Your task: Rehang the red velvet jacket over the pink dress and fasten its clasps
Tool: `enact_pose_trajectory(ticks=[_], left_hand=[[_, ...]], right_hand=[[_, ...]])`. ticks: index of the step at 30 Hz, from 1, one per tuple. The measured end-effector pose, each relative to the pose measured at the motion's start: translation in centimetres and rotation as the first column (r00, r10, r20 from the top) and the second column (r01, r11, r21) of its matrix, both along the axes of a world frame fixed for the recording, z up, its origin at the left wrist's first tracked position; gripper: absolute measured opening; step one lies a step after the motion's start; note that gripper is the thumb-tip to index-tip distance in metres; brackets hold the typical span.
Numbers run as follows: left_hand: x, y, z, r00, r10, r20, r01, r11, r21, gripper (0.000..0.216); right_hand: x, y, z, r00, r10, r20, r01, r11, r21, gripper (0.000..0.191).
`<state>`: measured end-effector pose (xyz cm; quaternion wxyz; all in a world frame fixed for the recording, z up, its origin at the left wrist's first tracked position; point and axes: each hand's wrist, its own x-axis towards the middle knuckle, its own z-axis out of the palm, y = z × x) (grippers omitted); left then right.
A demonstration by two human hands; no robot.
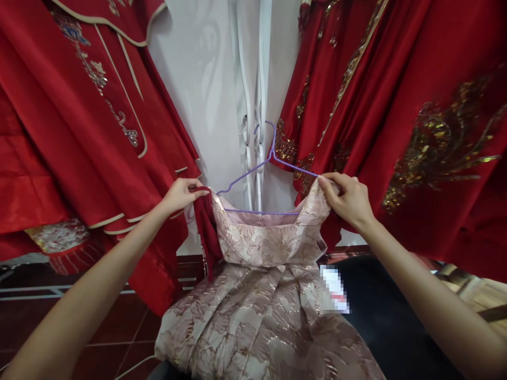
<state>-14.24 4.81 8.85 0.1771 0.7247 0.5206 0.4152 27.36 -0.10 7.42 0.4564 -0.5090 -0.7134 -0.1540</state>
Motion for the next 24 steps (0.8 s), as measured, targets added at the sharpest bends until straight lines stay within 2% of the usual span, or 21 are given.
enact_pose_trajectory(ticks=[3,6,9,12,16,21,24], left_hand=[[0.9,0.0,-0.2,0.997,-0.081,0.016,0.081,0.997,-0.02,0.033],[1.6,-0.7,0.3,0.991,-0.134,0.0,0.134,0.991,-0.015,0.037],[1.1,-1.4,0.6,0.982,-0.189,0.027,0.19,0.977,-0.097,0.038],[0.2,-1.7,0.2,0.965,-0.262,0.021,0.261,0.949,-0.179,0.035],[0.5,-1.1,-0.5,0.948,-0.316,-0.051,0.3,0.934,-0.195,0.032],[3.1,-0.8,1.3,0.918,-0.349,-0.187,0.311,0.928,-0.205,0.026],[5.1,-0.9,2.0,0.913,-0.354,-0.201,0.3,0.919,-0.255,0.023]], right_hand=[[-0.1,0.0,-0.3,1.0,-0.017,0.013,0.017,1.0,0.019,0.031],[0.0,-0.4,-0.3,0.999,-0.039,0.036,0.037,0.998,0.043,0.032],[0.1,-0.5,-0.4,0.998,-0.056,0.027,0.054,0.995,0.08,0.033],[-0.4,-0.1,-1.1,0.999,-0.037,-0.019,0.039,0.995,0.089,0.033],[-1.1,0.4,-2.1,0.998,0.0,-0.063,0.005,0.996,0.088,0.032],[-0.9,0.5,-1.8,0.999,-0.006,-0.04,0.01,0.997,0.08,0.03],[-0.8,0.5,-1.6,0.999,-0.003,-0.037,0.005,0.998,0.057,0.03]])
